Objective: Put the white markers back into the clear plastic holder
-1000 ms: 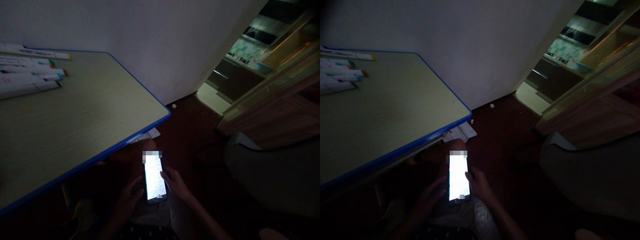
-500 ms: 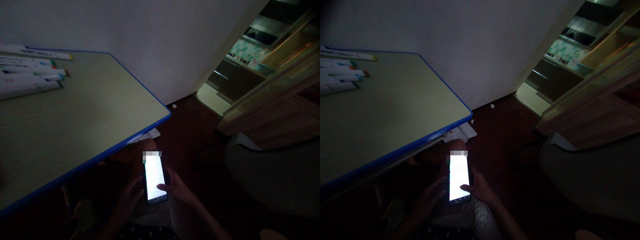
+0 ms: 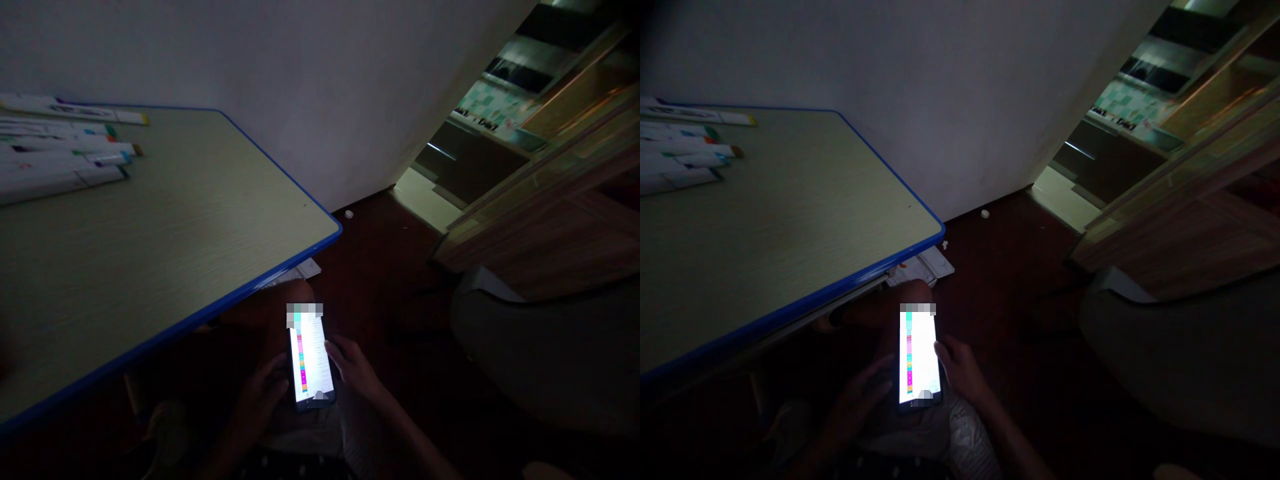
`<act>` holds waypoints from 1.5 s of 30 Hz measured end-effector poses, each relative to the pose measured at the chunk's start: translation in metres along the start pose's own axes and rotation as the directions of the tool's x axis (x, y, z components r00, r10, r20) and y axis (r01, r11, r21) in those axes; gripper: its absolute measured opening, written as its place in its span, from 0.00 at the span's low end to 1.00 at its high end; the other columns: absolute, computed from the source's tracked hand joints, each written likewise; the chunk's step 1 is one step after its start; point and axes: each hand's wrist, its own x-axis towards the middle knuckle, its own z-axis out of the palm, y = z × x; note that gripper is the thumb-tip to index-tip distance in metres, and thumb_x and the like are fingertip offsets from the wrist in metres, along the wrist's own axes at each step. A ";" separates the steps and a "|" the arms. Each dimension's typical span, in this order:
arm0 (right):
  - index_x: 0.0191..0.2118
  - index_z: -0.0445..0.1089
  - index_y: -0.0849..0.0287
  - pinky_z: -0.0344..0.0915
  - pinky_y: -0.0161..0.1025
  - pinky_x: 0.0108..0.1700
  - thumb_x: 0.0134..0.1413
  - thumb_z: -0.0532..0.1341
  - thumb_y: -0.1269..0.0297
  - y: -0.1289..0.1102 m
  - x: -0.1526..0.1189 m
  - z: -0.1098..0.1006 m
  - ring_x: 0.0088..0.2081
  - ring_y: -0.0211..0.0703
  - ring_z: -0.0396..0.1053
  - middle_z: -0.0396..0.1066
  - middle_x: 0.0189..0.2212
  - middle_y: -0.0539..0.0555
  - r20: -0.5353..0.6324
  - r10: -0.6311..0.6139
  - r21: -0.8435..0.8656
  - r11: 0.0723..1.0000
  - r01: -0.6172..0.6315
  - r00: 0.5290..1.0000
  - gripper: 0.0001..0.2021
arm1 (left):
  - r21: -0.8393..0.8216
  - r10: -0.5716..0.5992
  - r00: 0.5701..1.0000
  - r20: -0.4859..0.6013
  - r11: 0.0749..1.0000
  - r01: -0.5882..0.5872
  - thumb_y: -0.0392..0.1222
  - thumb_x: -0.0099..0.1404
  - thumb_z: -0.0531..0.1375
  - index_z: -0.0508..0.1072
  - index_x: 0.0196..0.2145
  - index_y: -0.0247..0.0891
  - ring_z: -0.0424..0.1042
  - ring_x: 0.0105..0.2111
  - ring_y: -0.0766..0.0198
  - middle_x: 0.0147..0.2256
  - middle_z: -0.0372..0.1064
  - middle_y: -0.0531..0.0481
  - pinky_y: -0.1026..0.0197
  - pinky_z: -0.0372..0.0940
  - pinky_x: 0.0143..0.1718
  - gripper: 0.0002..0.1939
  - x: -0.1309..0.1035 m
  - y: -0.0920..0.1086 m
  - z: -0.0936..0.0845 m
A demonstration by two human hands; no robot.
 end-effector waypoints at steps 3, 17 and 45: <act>0.33 0.66 0.64 0.62 0.34 0.30 0.52 0.53 0.53 0.000 0.000 0.000 0.31 0.40 0.66 0.69 0.29 0.53 0.044 0.011 0.041 0.999 -0.013 0.999 0.16 | 0.002 0.008 1.000 -0.008 1.000 -0.008 0.47 0.48 0.60 0.71 0.42 0.39 0.66 0.47 0.50 0.46 0.70 0.45 0.49 0.62 0.49 0.22 -0.002 0.004 0.000; 0.47 0.63 0.61 0.63 0.44 0.44 0.32 0.67 0.63 -0.010 -0.003 -0.009 0.43 0.49 0.66 0.68 0.43 0.56 0.165 0.083 0.032 0.995 -0.090 0.983 0.30 | -0.016 0.002 1.000 -0.009 1.000 -0.002 0.47 0.47 0.61 0.72 0.42 0.39 0.67 0.46 0.49 0.45 0.71 0.44 0.49 0.62 0.47 0.23 0.001 -0.001 0.000; 0.50 0.59 0.59 0.61 0.45 0.48 0.46 0.59 0.60 -0.021 -0.003 -0.015 0.47 0.48 0.64 0.65 0.47 0.58 0.236 0.056 0.059 0.996 -0.071 0.970 0.23 | 0.001 0.026 1.000 -0.009 1.000 -0.026 0.46 0.48 0.61 0.72 0.42 0.39 0.66 0.47 0.50 0.45 0.70 0.45 0.50 0.62 0.48 0.21 0.000 0.000 -0.001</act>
